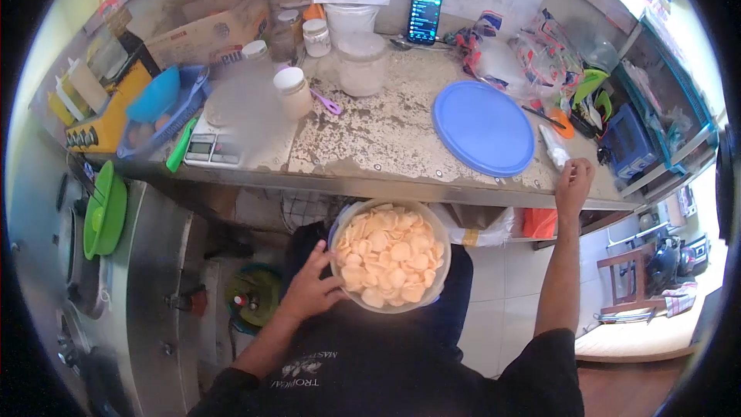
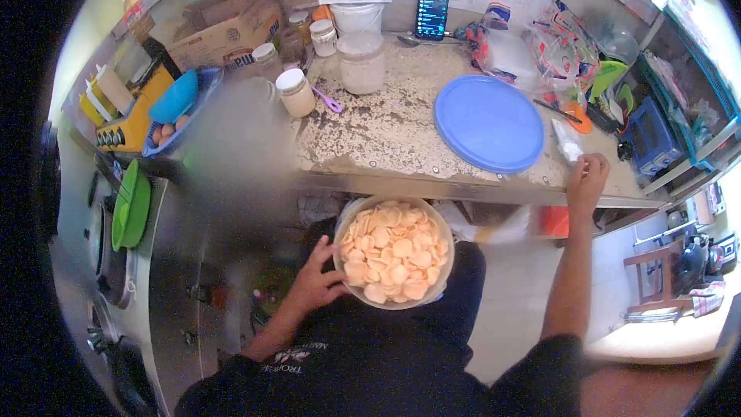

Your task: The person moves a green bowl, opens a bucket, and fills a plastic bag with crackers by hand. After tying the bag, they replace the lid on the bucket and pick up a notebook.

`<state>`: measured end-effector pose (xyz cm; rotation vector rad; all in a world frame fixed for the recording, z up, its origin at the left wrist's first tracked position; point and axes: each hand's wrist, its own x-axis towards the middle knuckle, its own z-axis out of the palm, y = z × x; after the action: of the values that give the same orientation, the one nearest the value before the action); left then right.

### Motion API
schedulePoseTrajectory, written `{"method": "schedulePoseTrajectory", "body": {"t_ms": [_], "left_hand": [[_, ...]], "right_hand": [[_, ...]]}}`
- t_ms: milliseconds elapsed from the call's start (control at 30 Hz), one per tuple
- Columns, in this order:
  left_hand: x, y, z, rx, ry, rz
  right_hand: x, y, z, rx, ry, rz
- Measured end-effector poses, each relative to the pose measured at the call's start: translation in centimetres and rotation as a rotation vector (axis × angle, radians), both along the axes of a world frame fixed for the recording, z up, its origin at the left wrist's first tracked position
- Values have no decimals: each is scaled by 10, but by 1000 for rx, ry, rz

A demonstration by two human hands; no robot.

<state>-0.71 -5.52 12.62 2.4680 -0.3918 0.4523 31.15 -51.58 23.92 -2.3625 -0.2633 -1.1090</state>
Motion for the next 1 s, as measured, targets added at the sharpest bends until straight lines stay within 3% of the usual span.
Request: {"method": "schedulePoseTrajectory", "body": {"t_ms": [67, 133, 200, 267, 367, 600, 667, 733, 800, 900, 1000], "left_hand": [[-5, 3, -3, -3, -11, 54], [-7, 6, 0, 22, 109, 0], [-10, 5, 5, -14, 157, -28], [-12, 5, 9, 28, 268, -48], [-22, 1, -1, -12, 274, -34], [-36, -10, -10, -231, 111, 8], [-32, -5, 3, -225, 106, 33], [-21, -1, 10, -228, 106, 60], [-3, 4, 17, -234, -55, 84], [29, 4, 31, -244, -138, 59], [64, -7, 70, -191, -253, 18]], "right_hand": [[-7, 4, 6, -3, 25, 30], [-12, 7, 13, -343, -52, 63], [-15, 16, 24, -317, -61, 97], [-15, 25, 35, -238, 195, 29], [-7, 29, 45, -293, 342, 63], [-7, 28, 49, -119, 419, 224], [-15, 35, 54, -115, 171, 163], [-20, 36, 56, -79, 164, 137], [-22, 36, 58, -40, 147, 114], [-20, 37, 61, -34, -23, 66], [-17, 47, 70, 124, -127, 25]]}}
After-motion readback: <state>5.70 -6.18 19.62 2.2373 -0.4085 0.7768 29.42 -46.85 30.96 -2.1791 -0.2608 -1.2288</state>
